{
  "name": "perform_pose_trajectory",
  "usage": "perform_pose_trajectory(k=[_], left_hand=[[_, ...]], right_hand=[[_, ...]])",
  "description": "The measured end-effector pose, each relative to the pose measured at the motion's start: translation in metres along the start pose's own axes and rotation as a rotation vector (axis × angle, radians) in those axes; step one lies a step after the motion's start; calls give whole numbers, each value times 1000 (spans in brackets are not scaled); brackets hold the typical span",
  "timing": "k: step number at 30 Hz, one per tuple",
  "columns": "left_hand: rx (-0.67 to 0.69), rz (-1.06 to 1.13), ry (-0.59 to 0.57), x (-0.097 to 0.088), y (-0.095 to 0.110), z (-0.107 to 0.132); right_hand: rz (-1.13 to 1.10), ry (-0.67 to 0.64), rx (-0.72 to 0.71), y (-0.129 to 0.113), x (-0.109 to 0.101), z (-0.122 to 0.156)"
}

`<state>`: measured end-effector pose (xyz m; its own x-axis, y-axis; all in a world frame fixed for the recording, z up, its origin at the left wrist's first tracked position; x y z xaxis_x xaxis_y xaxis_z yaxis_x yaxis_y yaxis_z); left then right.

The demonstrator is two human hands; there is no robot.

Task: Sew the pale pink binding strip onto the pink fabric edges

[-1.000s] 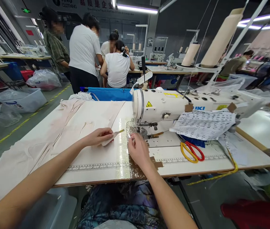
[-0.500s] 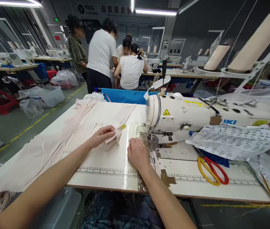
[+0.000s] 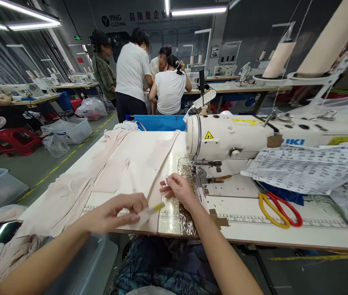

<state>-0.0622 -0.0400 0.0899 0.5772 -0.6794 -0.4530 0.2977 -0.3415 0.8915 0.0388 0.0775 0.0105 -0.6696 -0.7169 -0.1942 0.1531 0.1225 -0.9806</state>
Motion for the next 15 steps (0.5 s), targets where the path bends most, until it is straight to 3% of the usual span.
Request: perform_pose_trajectory(k=[2,4,7,10,12,15], left_hand=[[26,-138,-100,32,25,4],[32,-263,-202,64,37,3],[29,-431,-331,106,33,-8],[85,-540,-451,133,25,-15],[145,-530,-496,133,28,-15],[80,-521,-360,93,21,-16]], right_hand=[[-138,-121,14,-3,20,8],[-286,-229,43,-6,44,22],[-449,-291,86,-7,71,50],[-366,-218,80,-2,78,78],[-256,-158,78,4,77,96],[-150,-104,125,20,75,122]])
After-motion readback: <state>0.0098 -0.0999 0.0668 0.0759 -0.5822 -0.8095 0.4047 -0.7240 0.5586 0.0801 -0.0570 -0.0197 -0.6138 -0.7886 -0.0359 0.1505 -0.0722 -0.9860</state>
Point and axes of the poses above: each hand's wrist, its own z-axis away from the middle knuckle, its own x-axis out of the palm, y = z × x, the point moved 9 cm from there along -z, towards the middle knuckle, and after that the axes turned 15 degrees about -y, right-handed, at the moved point
